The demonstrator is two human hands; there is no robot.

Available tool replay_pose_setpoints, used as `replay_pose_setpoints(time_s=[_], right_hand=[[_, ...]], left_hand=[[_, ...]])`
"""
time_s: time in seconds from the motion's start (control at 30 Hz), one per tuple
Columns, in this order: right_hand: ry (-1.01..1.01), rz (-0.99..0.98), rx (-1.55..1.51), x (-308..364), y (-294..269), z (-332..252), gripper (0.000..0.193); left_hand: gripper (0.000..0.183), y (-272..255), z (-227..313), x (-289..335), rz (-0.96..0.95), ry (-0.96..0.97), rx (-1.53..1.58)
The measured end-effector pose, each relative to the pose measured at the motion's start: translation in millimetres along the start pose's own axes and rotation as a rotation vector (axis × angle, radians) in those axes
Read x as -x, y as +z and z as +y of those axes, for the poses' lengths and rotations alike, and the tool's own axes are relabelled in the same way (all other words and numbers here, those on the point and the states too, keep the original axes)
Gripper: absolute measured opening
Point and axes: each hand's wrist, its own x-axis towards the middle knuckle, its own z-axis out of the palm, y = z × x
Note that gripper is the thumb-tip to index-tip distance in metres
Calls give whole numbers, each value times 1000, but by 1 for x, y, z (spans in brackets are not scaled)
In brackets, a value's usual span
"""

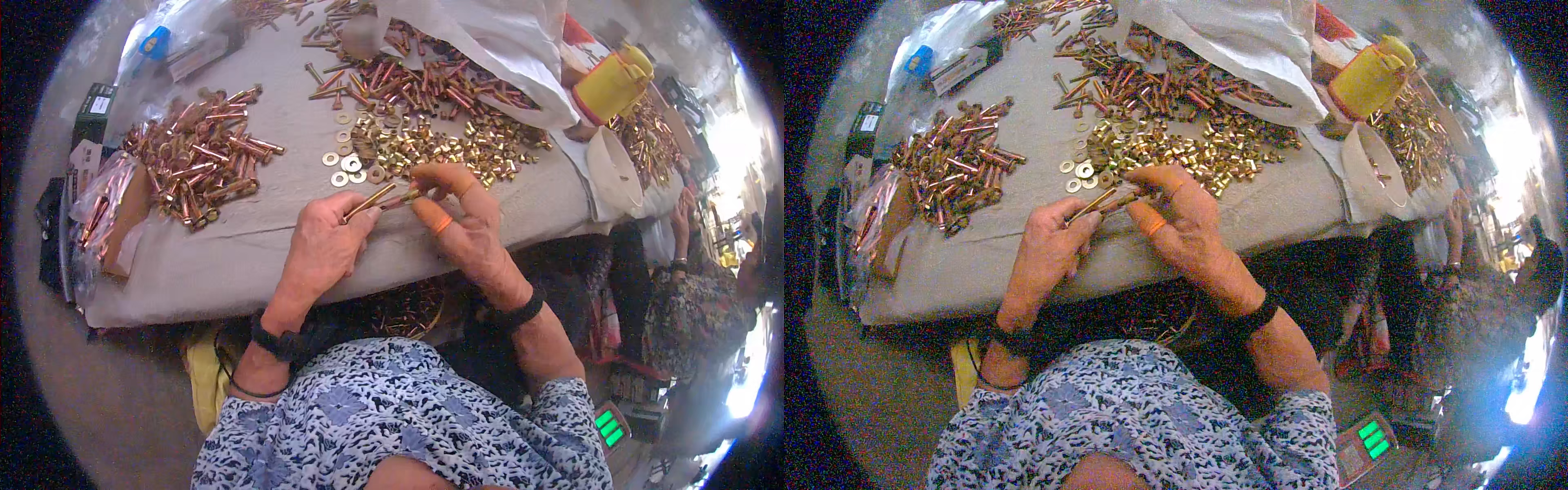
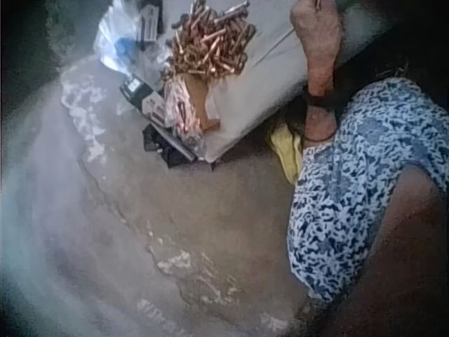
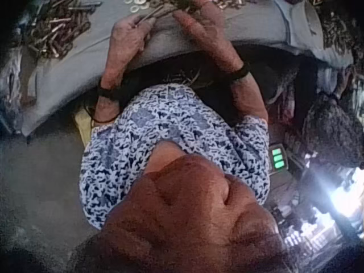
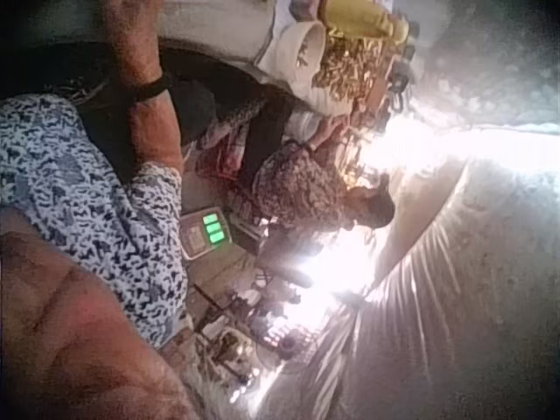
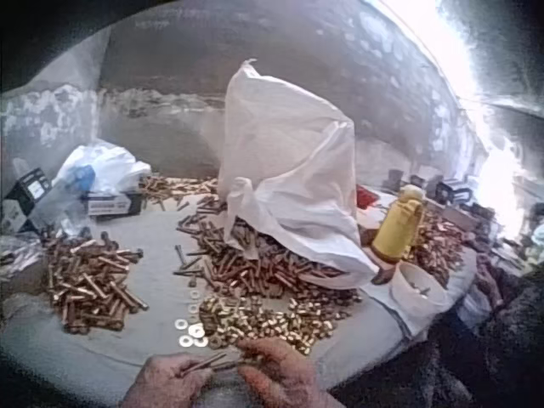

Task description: Assembling metal washers and screws onto rods.

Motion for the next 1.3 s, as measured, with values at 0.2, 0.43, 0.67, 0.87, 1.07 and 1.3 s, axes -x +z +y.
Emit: replay_pose_setpoints(time_s=[0.2,0.43,0.67,0.87,1.07,1.3], right_hand=[[324,-168,180,8,-11,8,14],[28,-23,-3,3,-2,-3,11],[195,-124,141,9,-11,8,10],[7,-102,161,8,-3,10,10],[-46,-56,106,9,-4,10,13],[240,-155,212,12,-11,11,17]], left_hand=[[17,-3,-6,-1,-18,38,-37],[18,-3,-1,1,-5,-4,4],[18,-1,-5,-2,20,29,-72],[19,-2,-4,-1,21,43,-110],[19,-2,-1,0,19,41,-90],[18,-1,0,1,-7,35,-94]])
